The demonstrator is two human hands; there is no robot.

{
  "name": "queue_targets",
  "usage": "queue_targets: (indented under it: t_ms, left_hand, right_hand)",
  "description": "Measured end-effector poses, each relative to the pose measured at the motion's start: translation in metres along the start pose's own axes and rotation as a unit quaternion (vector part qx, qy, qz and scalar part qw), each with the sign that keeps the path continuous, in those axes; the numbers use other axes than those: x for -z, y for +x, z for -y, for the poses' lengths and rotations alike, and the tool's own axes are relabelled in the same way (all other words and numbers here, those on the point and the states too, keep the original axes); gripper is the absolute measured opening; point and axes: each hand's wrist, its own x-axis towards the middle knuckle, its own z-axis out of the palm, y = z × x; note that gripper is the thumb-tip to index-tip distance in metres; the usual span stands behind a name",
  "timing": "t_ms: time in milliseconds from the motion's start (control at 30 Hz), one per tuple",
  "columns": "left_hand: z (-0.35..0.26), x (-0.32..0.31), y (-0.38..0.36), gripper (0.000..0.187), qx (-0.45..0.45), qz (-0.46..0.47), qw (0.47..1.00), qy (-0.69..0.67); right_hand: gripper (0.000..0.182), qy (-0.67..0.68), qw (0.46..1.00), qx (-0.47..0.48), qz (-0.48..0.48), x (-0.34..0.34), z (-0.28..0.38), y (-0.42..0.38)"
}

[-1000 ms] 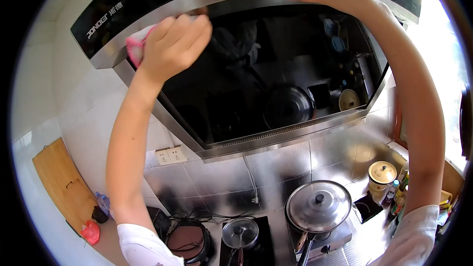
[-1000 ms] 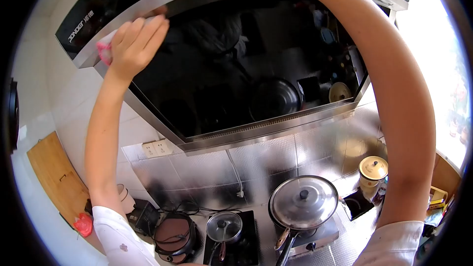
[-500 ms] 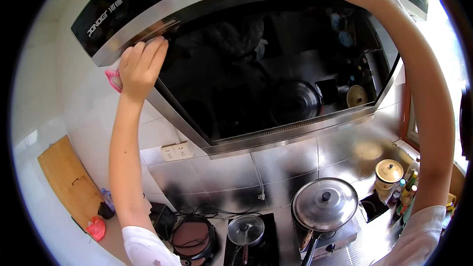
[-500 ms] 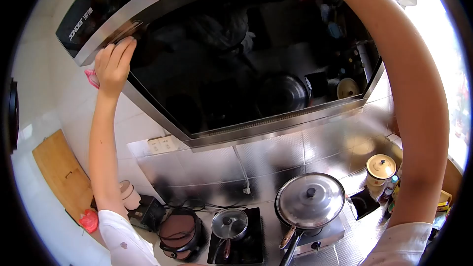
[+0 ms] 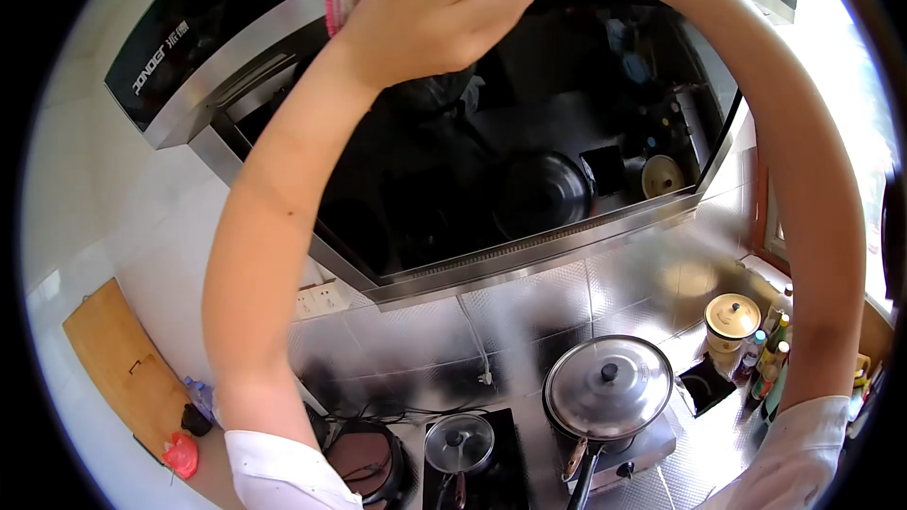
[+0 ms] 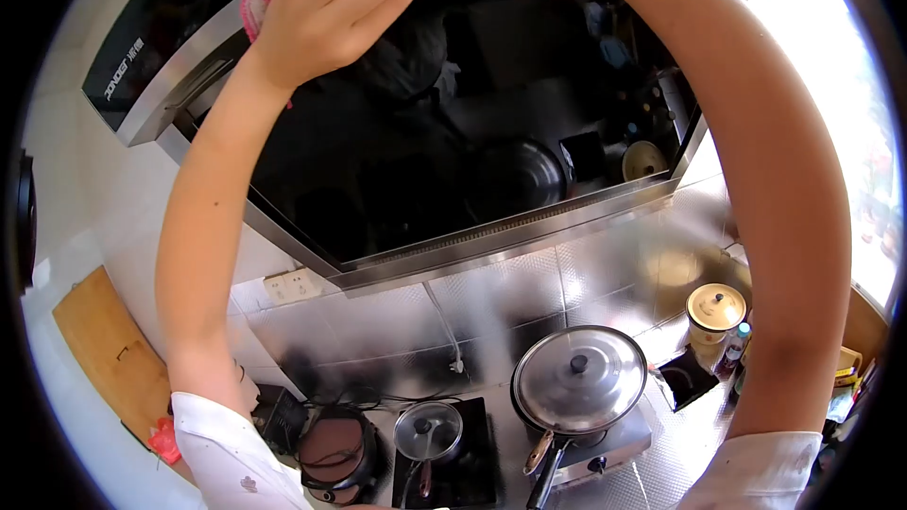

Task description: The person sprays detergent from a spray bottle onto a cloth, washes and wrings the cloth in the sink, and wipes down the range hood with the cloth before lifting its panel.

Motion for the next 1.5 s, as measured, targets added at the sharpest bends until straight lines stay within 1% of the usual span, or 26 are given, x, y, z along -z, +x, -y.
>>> queue_targets:
  t_ms: [67, 100, 233, 333, 400, 433, 467, 533, 567, 600, 667, 700, 833, 900, 933, 1000, 1067, 1133, 1167, 1200, 1267, 1300, 1333, 1400, 1433, 1500]
  left_hand:
    - [-0.002, -0.012, -0.009, 0.021, 0.003, -0.106, 0.994, 0.022]
    - [-0.001, -0.013, -0.019, 0.021, -0.011, -0.086, 0.996, 0.027]
    - [0.003, -0.004, -0.038, 0.022, -0.018, -0.075, 0.996, 0.035]
    - [0.01, 0.005, -0.053, 0.021, -0.03, -0.043, 0.998, 0.04]
    - [0.014, 0.011, -0.068, 0.018, -0.035, -0.04, 0.998, 0.036]
    - [0.015, 0.017, -0.079, 0.022, -0.041, -0.01, 0.998, 0.043]
    - [0.017, 0.022, -0.089, 0.022, -0.043, -0.009, 0.998, 0.043]
    - [0.018, 0.034, -0.108, 0.027, -0.03, 0.046, 0.997, 0.055]
    - [0.017, 0.039, -0.119, 0.033, -0.029, 0.08, 0.992, 0.088]
    - [0.016, 0.045, -0.127, 0.033, -0.029, 0.079, 0.993, 0.089]
    - [0.014, 0.054, -0.14, 0.037, 0.002, 0.134, 0.984, 0.116]
    - [0.013, 0.054, -0.147, 0.04, 0.002, 0.148, 0.98, 0.132]
    - [0.009, 0.048, -0.136, 0.04, 0.011, 0.155, 0.979, 0.133]
    - [0.008, 0.042, -0.125, 0.041, 0.016, 0.164, 0.981, 0.105]
    - [0.006, 0.038, -0.115, 0.041, 0.016, 0.166, 0.981, 0.1]
    - [0.002, 0.025, -0.09, 0.04, 0.001, 0.128, 0.99, 0.067]
    - [-0.007, 0.011, -0.062, 0.04, 0.002, 0.111, 0.992, 0.064]
    - [-0.017, -0.002, -0.032, 0.041, 0.037, 0.095, 0.995, 0.007]
    - [-0.019, -0.007, -0.02, 0.044, 0.039, 0.08, 0.996, 0.027]
    - [-0.017, -0.003, -0.02, 0.044, 0.042, 0.082, 0.995, 0.028]
    - [-0.01, 0.017, -0.012, 0.038, -0.019, 0.107, 0.993, 0.046]
    - [-0.008, 0.019, -0.021, 0.04, -0.019, 0.155, 0.986, 0.059]
    - [-0.007, 0.019, -0.038, 0.04, -0.019, 0.158, 0.985, 0.058]
    - [-0.006, 0.018, -0.076, 0.044, -0.002, 0.14, 0.981, 0.136]
    - [-0.002, 0.024, -0.092, 0.044, -0.003, 0.14, 0.981, 0.134]
    - [0.003, 0.034, -0.112, 0.046, -0.013, 0.196, 0.968, 0.158]
  right_hand:
    - [0.089, 0.004, 1.0, -0.005, 0.004, 0.002, 0.002, -0.001]
    - [0.089, 0.001, 1.0, -0.009, 0.014, 0.003, 0.003, -0.001]
    - [0.089, 0.0, 1.0, -0.017, 0.025, 0.004, 0.004, 0.002]
    - [0.089, -0.002, 0.999, -0.027, 0.038, 0.004, 0.003, 0.001]
    - [0.088, -0.006, 0.999, -0.035, 0.041, 0.004, 0.003, 0.0]
    - [0.087, -0.007, 0.999, -0.032, 0.04, 0.004, 0.003, 0.0]
    - [0.087, -0.008, 0.999, -0.029, 0.039, 0.003, 0.003, 0.0]
    - [0.087, -0.011, 0.999, -0.028, 0.037, 0.002, 0.001, -0.001]
    - [0.086, -0.015, 0.999, -0.025, 0.036, 0.001, 0.0, -0.001]
    - [0.086, -0.016, 0.999, -0.024, 0.037, 0.001, 0.0, -0.001]
    - [0.086, -0.022, 0.999, -0.023, 0.033, 0.0, 0.0, -0.001]
    - [0.086, -0.023, 0.999, -0.023, 0.031, -0.001, 0.0, 0.0]
    - [0.086, -0.036, 0.999, -0.01, 0.009, -0.005, 0.002, 0.001]
    - [0.085, -0.031, 1.0, 0.0, -0.002, -0.004, 0.002, 0.002]
    - [0.085, -0.024, 0.999, -0.006, 0.02, -0.002, 0.003, 0.004]
    - [0.084, -0.016, 0.999, -0.011, 0.042, -0.003, 0.003, 0.003]
    - [0.083, -0.01, 1.0, 0.009, -0.011, -0.007, 0.0, 0.001]
    - [0.081, -0.012, 0.999, 0.017, -0.043, -0.009, -0.004, 0.0]
    - [0.08, -0.013, 0.998, 0.019, -0.05, -0.009, -0.005, -0.001]
    - [0.079, -0.013, 0.998, 0.021, -0.057, -0.01, -0.005, -0.001]
    - [0.077, -0.002, 0.999, 0.02, -0.046, -0.006, -0.005, -0.002]
    - [0.076, 0.002, 0.999, 0.018, -0.041, -0.005, -0.005, -0.003]
    - [0.074, 0.005, 0.999, 0.016, -0.036, -0.004, -0.004, -0.003]
    - [0.074, -0.004, 0.999, 0.015, -0.043, -0.007, -0.004, -0.002]
    - [0.074, -0.01, 0.999, 0.009, -0.04, -0.009, -0.004, -0.001]
    - [0.074, -0.009, 0.999, 0.013, -0.052, -0.012, -0.004, 0.0]
